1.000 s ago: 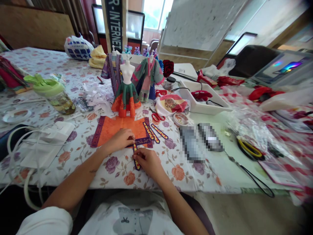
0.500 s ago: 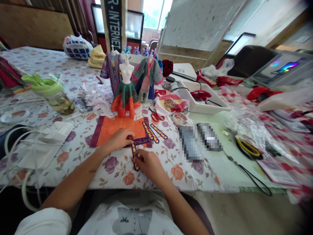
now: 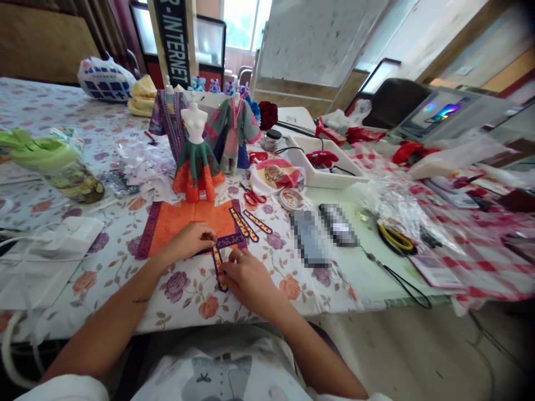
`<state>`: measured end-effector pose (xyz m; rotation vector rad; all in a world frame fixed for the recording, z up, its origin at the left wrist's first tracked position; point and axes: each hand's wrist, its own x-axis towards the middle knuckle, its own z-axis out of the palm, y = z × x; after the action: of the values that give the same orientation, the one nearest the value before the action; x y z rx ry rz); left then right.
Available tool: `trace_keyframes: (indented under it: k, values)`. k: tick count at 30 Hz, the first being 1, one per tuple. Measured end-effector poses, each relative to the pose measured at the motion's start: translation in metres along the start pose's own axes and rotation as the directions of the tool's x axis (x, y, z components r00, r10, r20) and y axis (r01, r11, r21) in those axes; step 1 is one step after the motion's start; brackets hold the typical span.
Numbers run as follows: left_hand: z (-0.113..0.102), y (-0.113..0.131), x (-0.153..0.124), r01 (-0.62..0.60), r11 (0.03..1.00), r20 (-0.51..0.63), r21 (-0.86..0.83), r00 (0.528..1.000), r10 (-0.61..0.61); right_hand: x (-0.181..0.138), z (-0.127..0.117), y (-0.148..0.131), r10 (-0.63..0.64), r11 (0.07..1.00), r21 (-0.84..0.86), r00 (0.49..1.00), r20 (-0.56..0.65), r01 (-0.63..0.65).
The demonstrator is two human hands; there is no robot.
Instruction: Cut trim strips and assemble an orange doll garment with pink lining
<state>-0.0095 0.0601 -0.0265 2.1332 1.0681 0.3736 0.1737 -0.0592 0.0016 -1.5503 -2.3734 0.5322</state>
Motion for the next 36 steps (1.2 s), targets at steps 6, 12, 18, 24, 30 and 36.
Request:
trace_keyframes:
  k: [6,12,18,24,30,36]
  values:
    - [0.000,-0.004,-0.001,-0.018,1.000,0.003,-0.006,1.000,0.018,-0.001,0.006,0.005,-0.021,0.998,0.053,0.999,-0.036,0.023]
    - [-0.002,-0.002,-0.002,-0.026,1.000,0.011,-0.003,1.000,0.026,-0.002,0.002,0.006,-0.024,0.996,0.085,1.000,-0.020,0.025]
    - [-0.002,0.002,-0.003,-0.013,1.000,-0.011,-0.024,1.000,0.012,-0.002,0.003,0.008,-0.028,0.994,0.103,1.000,0.002,0.027]
    - [-0.004,0.000,-0.004,-0.022,1.000,-0.002,-0.015,1.000,0.022,-0.010,-0.010,0.024,0.080,0.984,0.170,0.988,-0.136,-0.057]
    - [-0.020,-0.003,-0.007,0.055,0.986,-0.161,-0.158,0.984,-0.081,-0.007,-0.058,0.086,0.334,0.921,-0.123,0.910,-0.245,-0.371]
    - [-0.028,-0.005,-0.011,0.074,0.975,-0.323,-0.212,0.936,-0.141,0.045,-0.096,0.165,0.403,0.803,-0.364,0.881,-0.249,-0.471]
